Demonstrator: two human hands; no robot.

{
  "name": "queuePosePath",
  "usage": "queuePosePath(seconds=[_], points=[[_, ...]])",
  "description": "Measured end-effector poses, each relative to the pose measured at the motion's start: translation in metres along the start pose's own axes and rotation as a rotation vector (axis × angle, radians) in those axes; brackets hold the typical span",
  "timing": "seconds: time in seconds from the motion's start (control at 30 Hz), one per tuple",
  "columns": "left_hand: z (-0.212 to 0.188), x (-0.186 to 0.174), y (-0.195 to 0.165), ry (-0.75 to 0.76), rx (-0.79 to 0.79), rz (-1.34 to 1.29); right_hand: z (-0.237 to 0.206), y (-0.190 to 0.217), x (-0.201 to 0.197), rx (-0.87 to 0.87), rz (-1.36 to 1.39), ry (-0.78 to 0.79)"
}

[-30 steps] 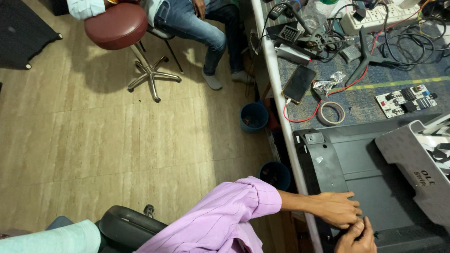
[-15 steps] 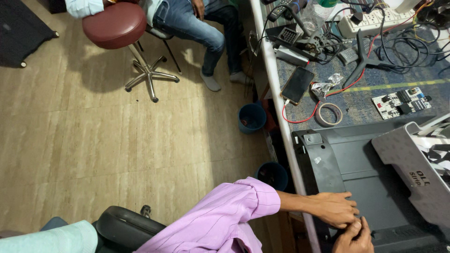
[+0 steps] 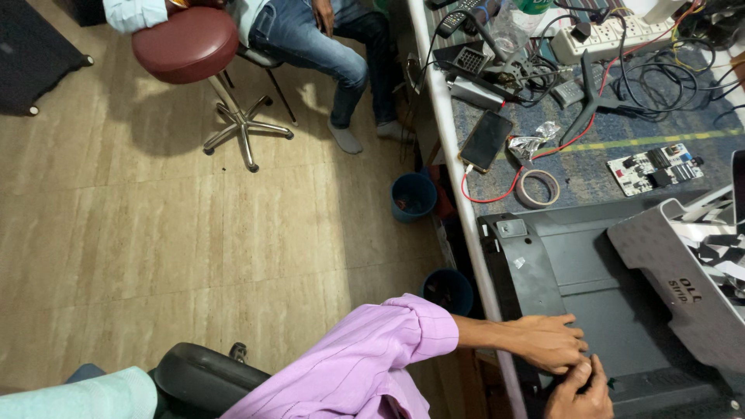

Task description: The person works on an open electronic device, likely a printer, using a screwdriver to tighten screws on the circuit board and chassis. They retrieve small parts from a container, manipulate internal components, and reassemble the device's outer casing.

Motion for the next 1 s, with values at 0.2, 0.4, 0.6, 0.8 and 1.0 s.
queuePosePath(seconds=[0.2,0.4,0.6,0.8,1.0], points=[[-0.001,-0.005,-0.004,-0.030,-0.008,-0.005,0.001,0.006,-0.006,-0.018,0.043,-0.028],[0.000,-0.004,-0.004,-0.005,-0.004,0.037,0.001,0.013,-0.009,-0.034,0.076,-0.049],[0.000,-0.002,-0.007,0.030,-0.007,0.057,0.002,0.017,-0.016,0.016,0.090,-0.037],[0.002,-0.004,-0.009,-0.011,-0.003,0.031,0.003,0.024,-0.020,0.048,0.084,-0.038],[0.000,0.000,-0.008,0.055,-0.004,0.066,0.004,0.023,-0.021,-0.017,0.086,-0.046]])
Point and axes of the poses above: each hand's wrist, its own z-axis towards the middle knuckle, its own x-axis out of the palm, y = z × x, the point moved 5 cm from there along z, towards the middle knuckle, and after that the axes turned 13 degrees about -y, right-handed, at the moved point
